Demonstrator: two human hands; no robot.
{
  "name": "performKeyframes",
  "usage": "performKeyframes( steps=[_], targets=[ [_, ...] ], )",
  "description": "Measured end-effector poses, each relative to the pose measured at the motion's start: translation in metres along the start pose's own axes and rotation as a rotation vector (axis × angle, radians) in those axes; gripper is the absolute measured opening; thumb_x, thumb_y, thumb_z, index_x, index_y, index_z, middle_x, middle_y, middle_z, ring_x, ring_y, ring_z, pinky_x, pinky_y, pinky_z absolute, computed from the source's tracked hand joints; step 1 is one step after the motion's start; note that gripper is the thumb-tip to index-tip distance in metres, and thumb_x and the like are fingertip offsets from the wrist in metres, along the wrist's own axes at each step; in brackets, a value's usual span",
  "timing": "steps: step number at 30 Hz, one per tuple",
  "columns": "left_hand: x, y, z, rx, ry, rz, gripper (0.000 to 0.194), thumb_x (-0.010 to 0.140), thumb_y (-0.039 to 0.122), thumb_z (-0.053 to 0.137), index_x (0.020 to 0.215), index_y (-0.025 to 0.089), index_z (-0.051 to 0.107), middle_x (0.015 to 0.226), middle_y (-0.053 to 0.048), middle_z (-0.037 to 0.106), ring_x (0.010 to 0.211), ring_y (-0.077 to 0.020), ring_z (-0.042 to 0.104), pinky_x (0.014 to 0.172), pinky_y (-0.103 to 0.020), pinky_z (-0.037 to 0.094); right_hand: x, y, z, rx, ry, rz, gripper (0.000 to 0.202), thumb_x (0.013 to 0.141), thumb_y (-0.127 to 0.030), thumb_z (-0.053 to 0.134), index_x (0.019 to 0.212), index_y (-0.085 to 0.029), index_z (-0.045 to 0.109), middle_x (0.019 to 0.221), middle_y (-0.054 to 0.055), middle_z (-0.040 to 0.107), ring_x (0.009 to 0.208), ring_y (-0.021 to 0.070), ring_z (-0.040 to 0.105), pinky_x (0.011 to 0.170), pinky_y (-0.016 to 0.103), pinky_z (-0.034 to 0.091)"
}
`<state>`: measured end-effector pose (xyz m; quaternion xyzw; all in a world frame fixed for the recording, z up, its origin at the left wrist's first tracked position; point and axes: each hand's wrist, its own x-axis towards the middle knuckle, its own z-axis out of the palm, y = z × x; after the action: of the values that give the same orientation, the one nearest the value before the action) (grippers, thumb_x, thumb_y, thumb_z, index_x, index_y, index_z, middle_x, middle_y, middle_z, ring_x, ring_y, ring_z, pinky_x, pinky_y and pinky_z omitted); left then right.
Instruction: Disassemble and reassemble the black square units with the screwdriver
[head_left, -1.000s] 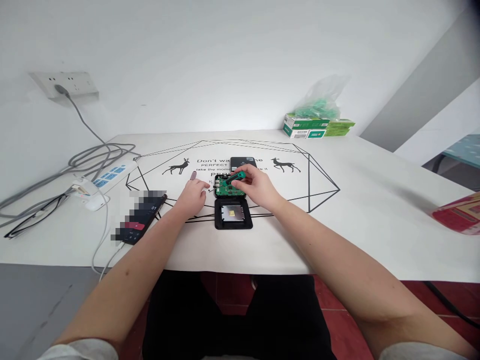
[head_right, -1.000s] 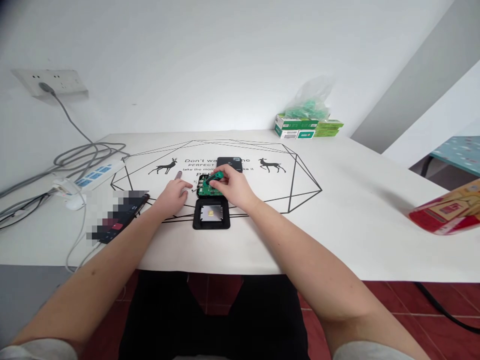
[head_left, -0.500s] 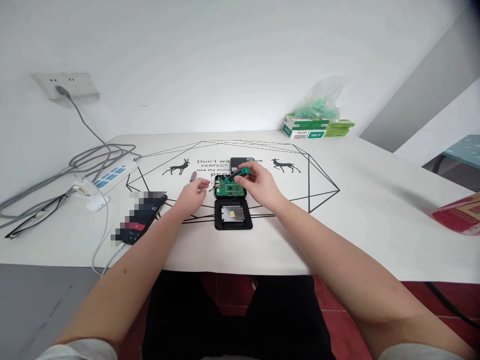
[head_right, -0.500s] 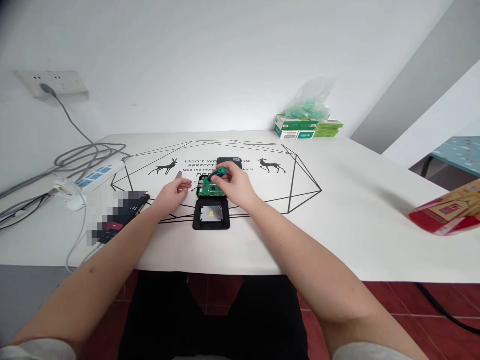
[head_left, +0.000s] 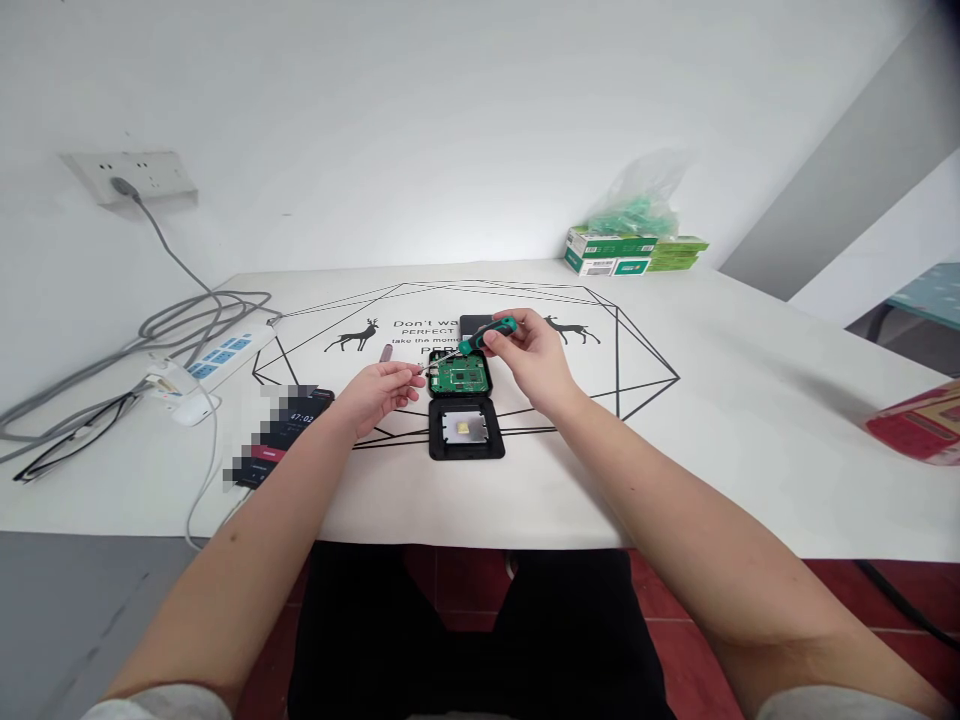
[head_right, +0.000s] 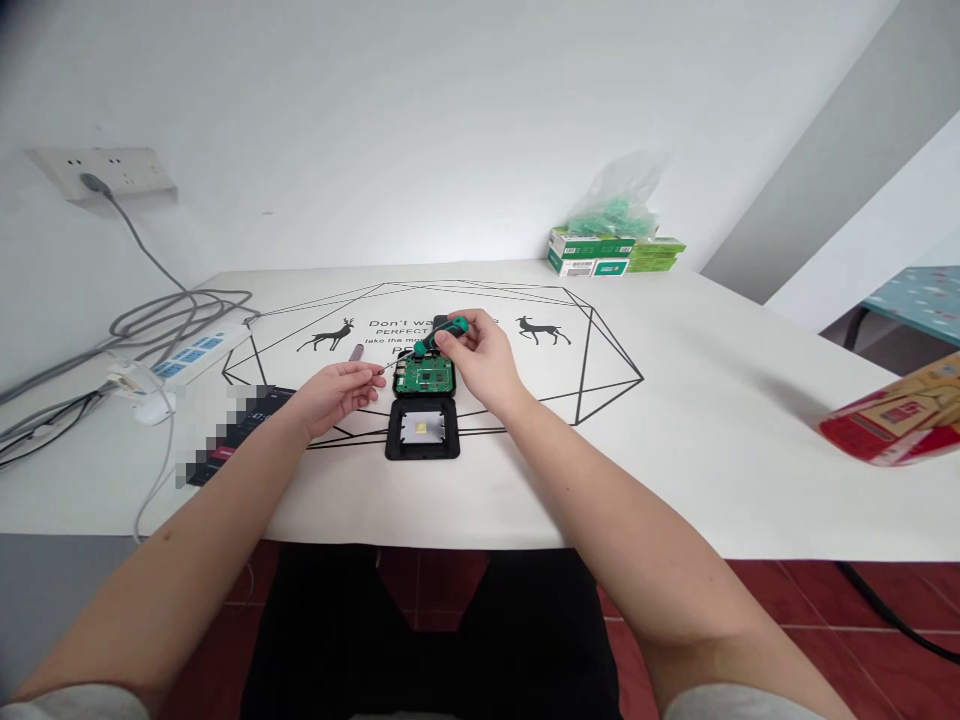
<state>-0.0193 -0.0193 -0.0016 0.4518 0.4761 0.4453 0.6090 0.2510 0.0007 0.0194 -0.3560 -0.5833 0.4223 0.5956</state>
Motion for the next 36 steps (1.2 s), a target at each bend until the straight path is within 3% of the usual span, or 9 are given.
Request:
performKeyframes(
  steps=[5,21,29,36],
  targets=[
    [-0.0002,-0.0002,0.0004,-0.017,-0.062,0.017,0.027,0.088,0.025,0.090,0.110,0.012,0.080,0.105,-0.013,0.080,0.079,-0.0155,0.070,0.075,-0.031,0.053,-0.0012,-0.0012,0.0007,0.003,0.001,-0.002,0.060,0.072,-0.066,0.093,0.107,-0.027,0.063,0.097,0.001,0.074,0.088,0.0193,0.073,0.092,0.044,0.065],
    [-0.0034,0.0019,0.0040,0.015,-0.030,0.057,0.030,0.078,0.024,0.094,0.105,0.016,0.082,0.101,-0.008,0.076,0.083,-0.0141,0.065,0.085,-0.033,0.053,-0.0017,-0.0059,-0.0002,-0.009,-0.019,-0.014,0.056,0.076,-0.065,0.090,0.107,-0.027,0.061,0.094,0.000,0.071,0.084,0.0188,0.071,0.091,0.044,0.063],
    [-0.0032,0.0022,0.0062,0.021,-0.033,0.073,0.037,0.069,0.027,0.098,0.102,0.016,0.083,0.098,-0.006,0.076,0.081,-0.0138,0.063,0.080,-0.031,0.050,-0.0013,-0.0064,-0.0009,-0.003,-0.009,-0.014,0.058,0.074,-0.064,0.092,0.106,-0.026,0.063,0.091,-0.001,0.071,0.080,0.0174,0.069,0.085,0.041,0.062],
    [-0.0044,0.0014,0.0068,0.157,-0.066,0.109,0.035,0.073,0.031,0.094,0.103,0.018,0.084,0.101,-0.008,0.076,0.081,-0.0159,0.063,0.079,-0.034,0.051,0.0000,-0.0080,-0.0032,-0.048,0.018,-0.001,0.055,0.074,-0.063,0.092,0.105,-0.025,0.065,0.082,-0.002,0.068,0.074,0.0170,0.065,0.072,0.037,0.057]
  ],
)
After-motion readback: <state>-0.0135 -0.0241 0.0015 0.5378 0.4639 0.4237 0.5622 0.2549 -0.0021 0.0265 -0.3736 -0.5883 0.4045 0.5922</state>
